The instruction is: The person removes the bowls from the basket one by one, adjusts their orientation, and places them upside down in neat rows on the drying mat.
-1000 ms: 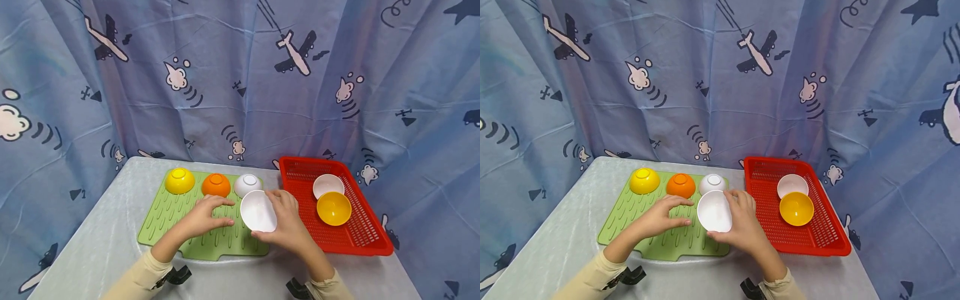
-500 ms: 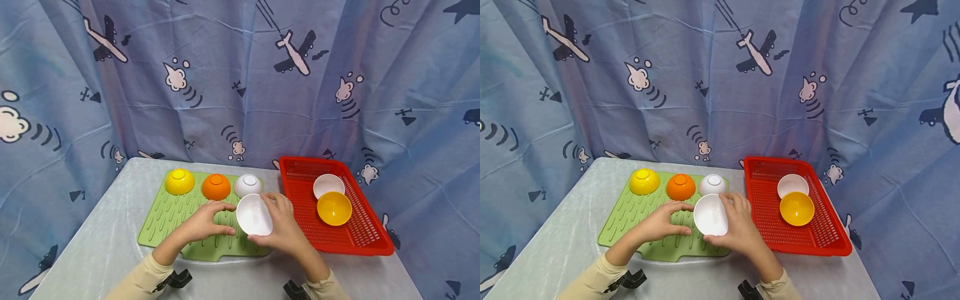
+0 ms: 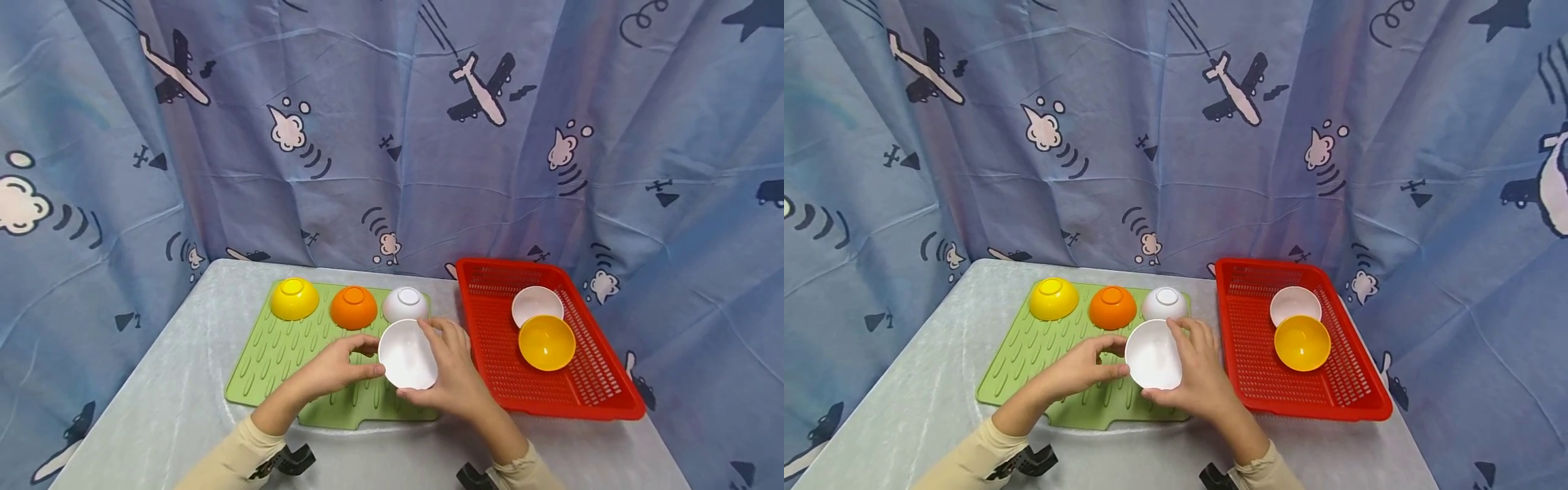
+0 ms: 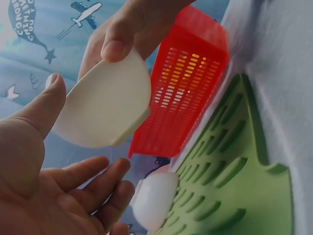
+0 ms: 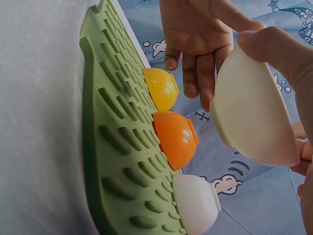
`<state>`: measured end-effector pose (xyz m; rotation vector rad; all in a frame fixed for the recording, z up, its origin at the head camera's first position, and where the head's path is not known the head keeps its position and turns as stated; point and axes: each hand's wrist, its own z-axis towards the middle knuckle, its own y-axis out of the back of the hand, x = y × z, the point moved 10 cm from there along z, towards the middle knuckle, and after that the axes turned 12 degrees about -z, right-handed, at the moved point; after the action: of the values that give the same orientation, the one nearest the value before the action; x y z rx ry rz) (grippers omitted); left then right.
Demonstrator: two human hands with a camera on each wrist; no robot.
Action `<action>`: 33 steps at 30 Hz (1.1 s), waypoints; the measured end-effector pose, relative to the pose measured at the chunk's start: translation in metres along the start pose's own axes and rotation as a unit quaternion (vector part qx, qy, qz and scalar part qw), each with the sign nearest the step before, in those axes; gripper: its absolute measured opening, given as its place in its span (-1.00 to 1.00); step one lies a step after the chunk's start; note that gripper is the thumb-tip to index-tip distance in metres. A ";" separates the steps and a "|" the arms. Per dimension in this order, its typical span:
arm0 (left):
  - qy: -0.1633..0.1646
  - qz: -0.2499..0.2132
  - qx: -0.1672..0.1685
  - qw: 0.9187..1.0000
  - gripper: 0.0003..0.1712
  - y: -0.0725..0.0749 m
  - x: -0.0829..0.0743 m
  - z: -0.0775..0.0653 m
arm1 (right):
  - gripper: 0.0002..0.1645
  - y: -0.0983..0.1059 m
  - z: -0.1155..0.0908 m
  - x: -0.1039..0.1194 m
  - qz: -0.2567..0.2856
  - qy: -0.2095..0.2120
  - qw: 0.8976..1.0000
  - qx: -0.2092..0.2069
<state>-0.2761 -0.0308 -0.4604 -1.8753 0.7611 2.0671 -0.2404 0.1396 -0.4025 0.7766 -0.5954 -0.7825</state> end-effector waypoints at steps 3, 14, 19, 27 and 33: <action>0.022 -0.031 0.009 0.999 -0.37 -0.003 0.006 0.000 | 0.40 0.000 0.001 0.004 -0.001 0.011 1.000 -0.010; 0.067 -0.165 0.058 0.982 -0.36 -0.016 0.022 -0.001 | 0.40 -0.005 0.002 0.009 -0.012 0.017 1.000 -0.013; 0.052 -0.200 0.035 0.978 -0.30 -0.012 0.019 -0.001 | 0.44 -0.004 0.001 0.012 -0.013 0.011 1.000 -0.023; 0.022 -0.198 -0.019 0.980 -0.23 -0.003 0.008 0.000 | 0.48 0.001 0.001 0.013 -0.021 0.012 0.999 -0.044; -0.012 -0.126 -0.092 0.988 -0.34 0.015 -0.004 0.000 | 0.35 0.011 0.002 0.002 0.045 -0.026 0.998 -0.037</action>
<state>-0.2831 -0.0427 -0.4536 -1.9219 0.3143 2.0514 -0.2363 0.1426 -0.3927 0.6591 -0.6399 -0.7405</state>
